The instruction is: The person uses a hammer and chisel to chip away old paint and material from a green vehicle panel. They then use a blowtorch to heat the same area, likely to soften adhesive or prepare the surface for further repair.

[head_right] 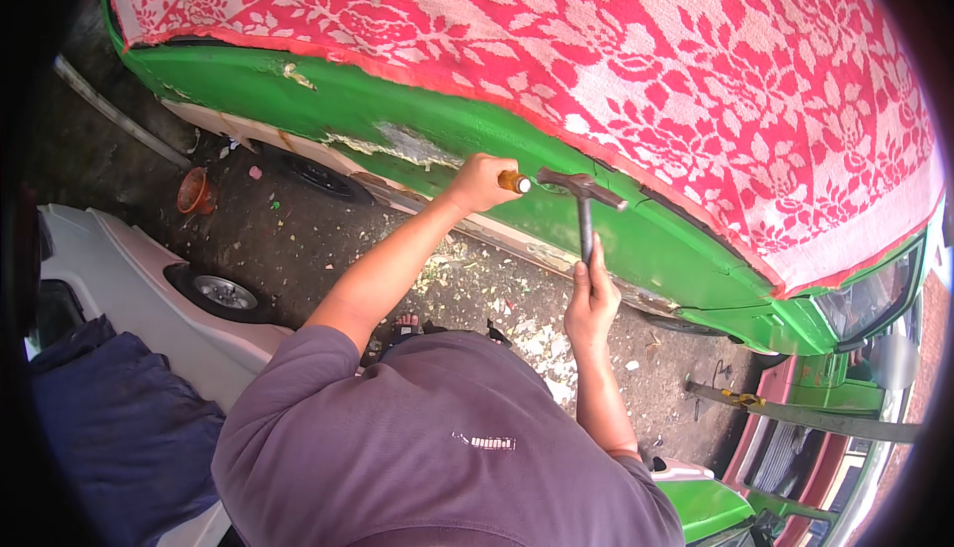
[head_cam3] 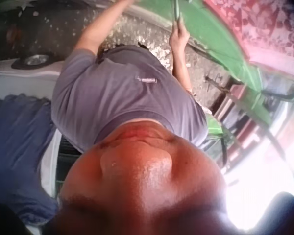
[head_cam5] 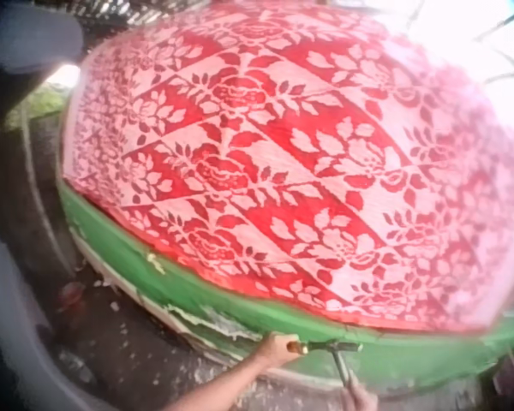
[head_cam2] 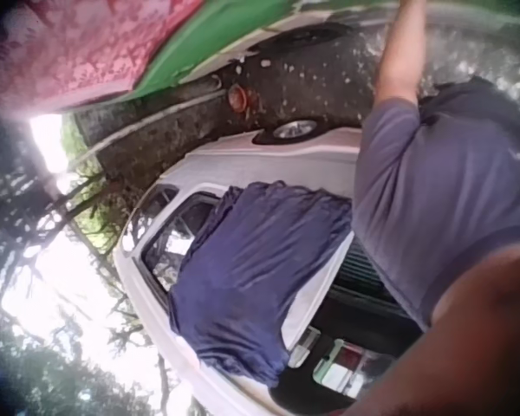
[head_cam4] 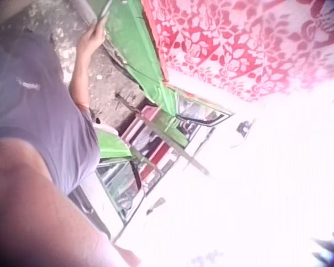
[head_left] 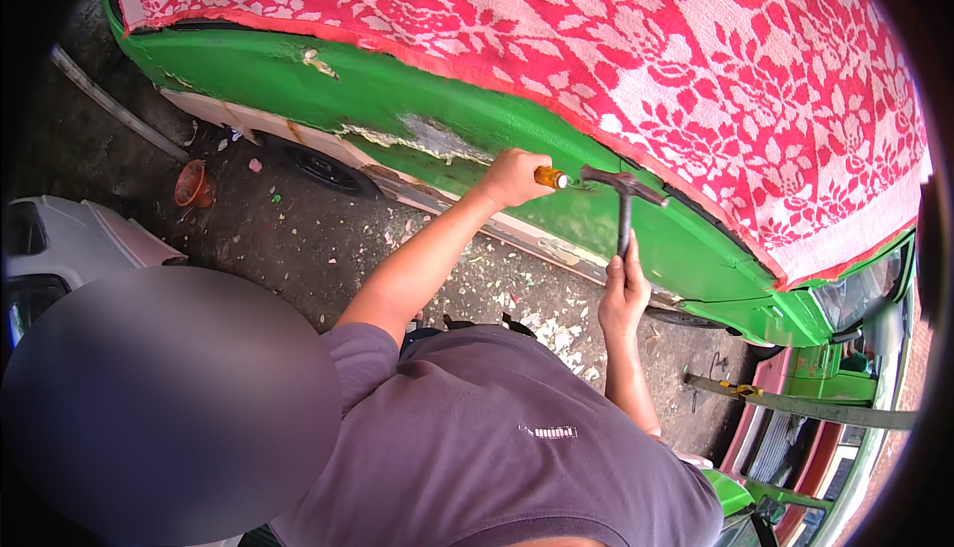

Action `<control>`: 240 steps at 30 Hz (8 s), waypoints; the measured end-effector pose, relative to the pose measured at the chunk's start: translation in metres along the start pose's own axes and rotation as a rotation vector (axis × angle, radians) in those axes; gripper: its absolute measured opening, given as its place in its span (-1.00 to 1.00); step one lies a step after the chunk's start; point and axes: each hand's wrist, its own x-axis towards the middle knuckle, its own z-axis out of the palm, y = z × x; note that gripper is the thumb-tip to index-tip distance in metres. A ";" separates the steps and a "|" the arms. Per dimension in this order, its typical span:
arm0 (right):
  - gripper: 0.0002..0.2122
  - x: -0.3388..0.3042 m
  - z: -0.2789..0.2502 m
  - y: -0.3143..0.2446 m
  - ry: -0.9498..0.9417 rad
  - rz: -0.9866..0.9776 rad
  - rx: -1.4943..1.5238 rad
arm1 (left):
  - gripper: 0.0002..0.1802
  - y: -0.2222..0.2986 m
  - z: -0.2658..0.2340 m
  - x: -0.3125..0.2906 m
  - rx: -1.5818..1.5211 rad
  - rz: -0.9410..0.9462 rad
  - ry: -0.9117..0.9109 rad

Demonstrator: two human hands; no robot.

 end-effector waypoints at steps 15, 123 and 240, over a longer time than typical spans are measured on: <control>-0.60 -0.001 -0.002 0.003 0.008 -0.134 -0.199 | -0.69 -0.002 0.004 -0.015 0.016 0.050 -0.024; -0.54 0.054 -0.020 -0.003 -0.389 0.248 0.342 | -0.80 -0.022 -0.002 -0.088 0.152 0.406 -0.179; -0.56 0.020 -0.021 0.037 -0.173 -0.157 0.063 | -0.76 -0.001 0.001 -0.013 0.074 0.119 0.099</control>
